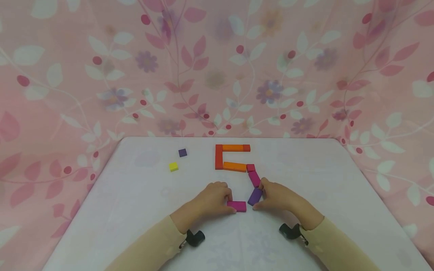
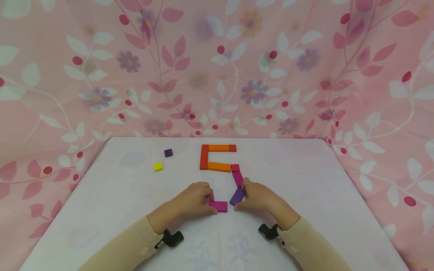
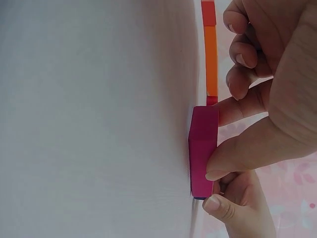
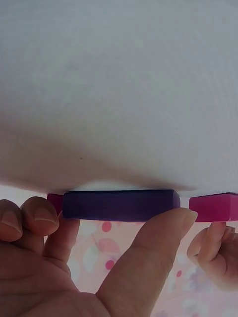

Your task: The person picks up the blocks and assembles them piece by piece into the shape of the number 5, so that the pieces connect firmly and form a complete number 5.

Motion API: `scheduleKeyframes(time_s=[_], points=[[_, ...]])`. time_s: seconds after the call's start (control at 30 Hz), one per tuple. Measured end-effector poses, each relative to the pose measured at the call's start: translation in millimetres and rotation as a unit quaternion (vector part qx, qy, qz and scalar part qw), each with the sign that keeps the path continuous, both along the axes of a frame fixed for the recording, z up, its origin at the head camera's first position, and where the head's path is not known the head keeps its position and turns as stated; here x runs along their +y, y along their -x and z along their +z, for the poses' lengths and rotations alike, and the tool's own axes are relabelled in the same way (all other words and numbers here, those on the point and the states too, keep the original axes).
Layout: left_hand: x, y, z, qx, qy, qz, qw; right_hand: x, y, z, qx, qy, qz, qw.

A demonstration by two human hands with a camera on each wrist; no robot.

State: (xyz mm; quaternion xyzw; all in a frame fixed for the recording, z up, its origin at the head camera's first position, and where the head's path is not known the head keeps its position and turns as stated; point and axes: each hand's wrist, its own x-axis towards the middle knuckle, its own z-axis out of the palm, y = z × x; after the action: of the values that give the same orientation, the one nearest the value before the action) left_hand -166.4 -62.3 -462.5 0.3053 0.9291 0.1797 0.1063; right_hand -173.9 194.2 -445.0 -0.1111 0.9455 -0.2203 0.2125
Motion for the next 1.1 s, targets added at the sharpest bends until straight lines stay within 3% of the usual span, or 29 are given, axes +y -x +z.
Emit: scheduleKeyframes(time_s=[0.77, 1.1], points=[[6.6, -1.9, 3.6, 0.018, 0.005, -0.005, 0.9998, 0.9, 1.1, -3.7, 0.007, -0.004, 0.002, 1.0], [7.5, -1.0, 4.2, 0.007, 0.0, 0.002, 1.0, 0.6, 2.4, -5.0, 0.01, -0.011, 0.003, 0.9999]])
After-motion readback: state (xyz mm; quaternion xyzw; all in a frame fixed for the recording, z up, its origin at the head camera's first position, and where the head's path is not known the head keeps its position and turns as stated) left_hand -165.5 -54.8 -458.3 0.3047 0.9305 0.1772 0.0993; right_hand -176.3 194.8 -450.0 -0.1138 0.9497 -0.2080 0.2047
